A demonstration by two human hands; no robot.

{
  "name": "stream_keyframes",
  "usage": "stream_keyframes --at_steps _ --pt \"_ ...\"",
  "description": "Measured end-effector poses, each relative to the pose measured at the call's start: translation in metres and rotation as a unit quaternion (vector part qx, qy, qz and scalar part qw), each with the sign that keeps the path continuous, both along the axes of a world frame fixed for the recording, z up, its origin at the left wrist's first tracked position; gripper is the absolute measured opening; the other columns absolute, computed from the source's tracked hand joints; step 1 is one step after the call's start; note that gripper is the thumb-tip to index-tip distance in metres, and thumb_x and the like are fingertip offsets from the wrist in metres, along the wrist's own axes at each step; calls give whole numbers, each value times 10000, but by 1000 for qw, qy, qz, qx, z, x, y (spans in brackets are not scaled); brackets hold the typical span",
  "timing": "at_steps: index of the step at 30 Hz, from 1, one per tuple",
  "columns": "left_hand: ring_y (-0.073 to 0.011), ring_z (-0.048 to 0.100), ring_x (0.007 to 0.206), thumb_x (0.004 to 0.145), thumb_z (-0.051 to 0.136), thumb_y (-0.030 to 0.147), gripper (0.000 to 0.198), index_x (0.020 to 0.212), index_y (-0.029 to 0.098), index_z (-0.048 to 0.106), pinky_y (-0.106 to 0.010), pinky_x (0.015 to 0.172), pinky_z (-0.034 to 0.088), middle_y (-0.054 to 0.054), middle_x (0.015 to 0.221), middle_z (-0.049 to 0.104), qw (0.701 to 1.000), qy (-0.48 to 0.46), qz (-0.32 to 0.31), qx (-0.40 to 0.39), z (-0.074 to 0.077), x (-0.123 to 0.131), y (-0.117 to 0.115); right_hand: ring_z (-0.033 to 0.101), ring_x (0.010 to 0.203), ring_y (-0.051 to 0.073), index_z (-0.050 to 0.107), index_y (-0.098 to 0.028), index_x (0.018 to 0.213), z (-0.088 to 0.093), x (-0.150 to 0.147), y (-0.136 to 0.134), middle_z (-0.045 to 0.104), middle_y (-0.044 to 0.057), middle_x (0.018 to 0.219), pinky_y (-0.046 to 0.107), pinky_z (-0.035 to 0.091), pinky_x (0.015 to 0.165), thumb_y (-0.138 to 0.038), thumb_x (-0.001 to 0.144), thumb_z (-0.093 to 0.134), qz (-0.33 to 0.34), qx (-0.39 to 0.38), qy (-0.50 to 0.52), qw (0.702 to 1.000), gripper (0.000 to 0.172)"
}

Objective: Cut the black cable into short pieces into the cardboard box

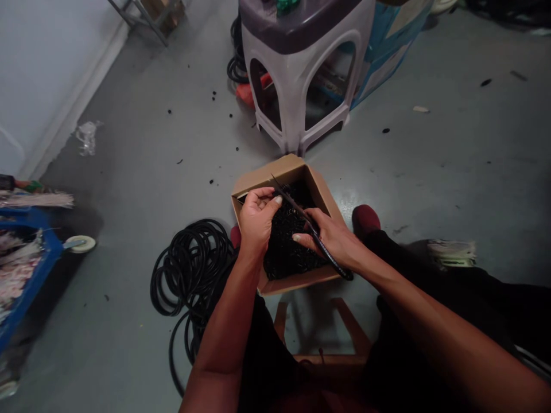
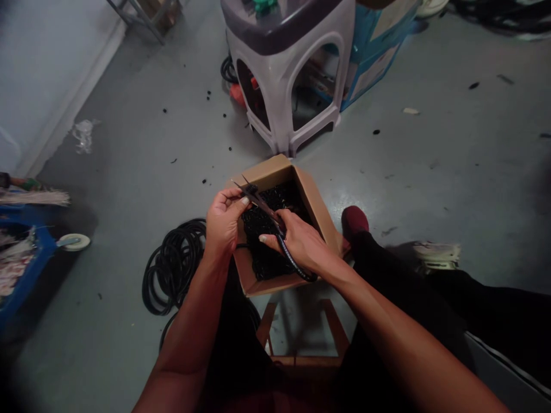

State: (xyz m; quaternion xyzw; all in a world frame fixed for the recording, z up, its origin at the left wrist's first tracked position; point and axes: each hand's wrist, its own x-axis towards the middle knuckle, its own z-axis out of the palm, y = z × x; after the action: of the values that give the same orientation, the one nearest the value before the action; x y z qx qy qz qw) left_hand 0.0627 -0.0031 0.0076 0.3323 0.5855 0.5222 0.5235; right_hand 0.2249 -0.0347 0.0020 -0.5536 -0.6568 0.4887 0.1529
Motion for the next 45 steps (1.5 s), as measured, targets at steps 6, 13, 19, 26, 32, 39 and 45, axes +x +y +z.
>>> stream_keyframes --at_steps 6,13,19,26,32,39,45 --pt "-85 571 711 680 682 136 197 837 177 571 -230 718 459 22 764 604 1000 -2 -7 -1 -1 0 0 587 993 303 515 -200 1175 4 -1 -1 622 127 1089 370 424 732 -551 794 533 -3 -7 -13 1000 519" --pt "-80 558 674 672 677 131 184 819 171 573 -227 696 447 28 731 596 1000 9 -11 -4 0 1 0 590 994 300 508 -193 1182 1 -1 -1 617 132 1115 362 429 720 -559 795 532 -1 -11 -6 1000 534" --pt "-77 553 646 676 679 143 177 821 165 581 -227 681 448 30 713 593 1000 18 -13 -10 -2 0 -1 589 982 289 513 -194 1173 1 -3 -2 613 125 1110 344 426 703 -547 804 527 2 -6 -10 1000 511" --pt "-91 594 740 654 682 140 181 794 171 572 -231 723 467 18 783 631 999 26 -19 17 -5 0 -1 560 1031 296 492 -173 1206 -3 -4 -2 593 131 1133 386 418 779 -551 814 519 1 25 -36 999 545" --pt "-97 597 745 642 671 115 178 781 172 575 -238 729 474 16 771 633 999 41 -22 28 -6 2 -2 555 1029 289 485 -168 1197 -8 -4 -2 585 131 1114 377 406 794 -554 813 524 0 44 -31 999 546" --pt "-96 595 733 638 676 129 177 778 170 576 -229 703 474 16 762 634 999 29 -22 20 -4 4 -3 572 895 240 518 -201 1080 -9 -4 0 605 90 1017 321 384 702 -499 856 476 -9 25 -53 998 375" --pt "-83 579 690 649 690 146 191 803 166 579 -227 699 468 22 746 621 1000 -3 -3 1 -2 7 -2 563 794 201 513 -208 982 -6 -5 1 609 55 921 287 343 632 -399 868 447 -9 31 -62 998 232"
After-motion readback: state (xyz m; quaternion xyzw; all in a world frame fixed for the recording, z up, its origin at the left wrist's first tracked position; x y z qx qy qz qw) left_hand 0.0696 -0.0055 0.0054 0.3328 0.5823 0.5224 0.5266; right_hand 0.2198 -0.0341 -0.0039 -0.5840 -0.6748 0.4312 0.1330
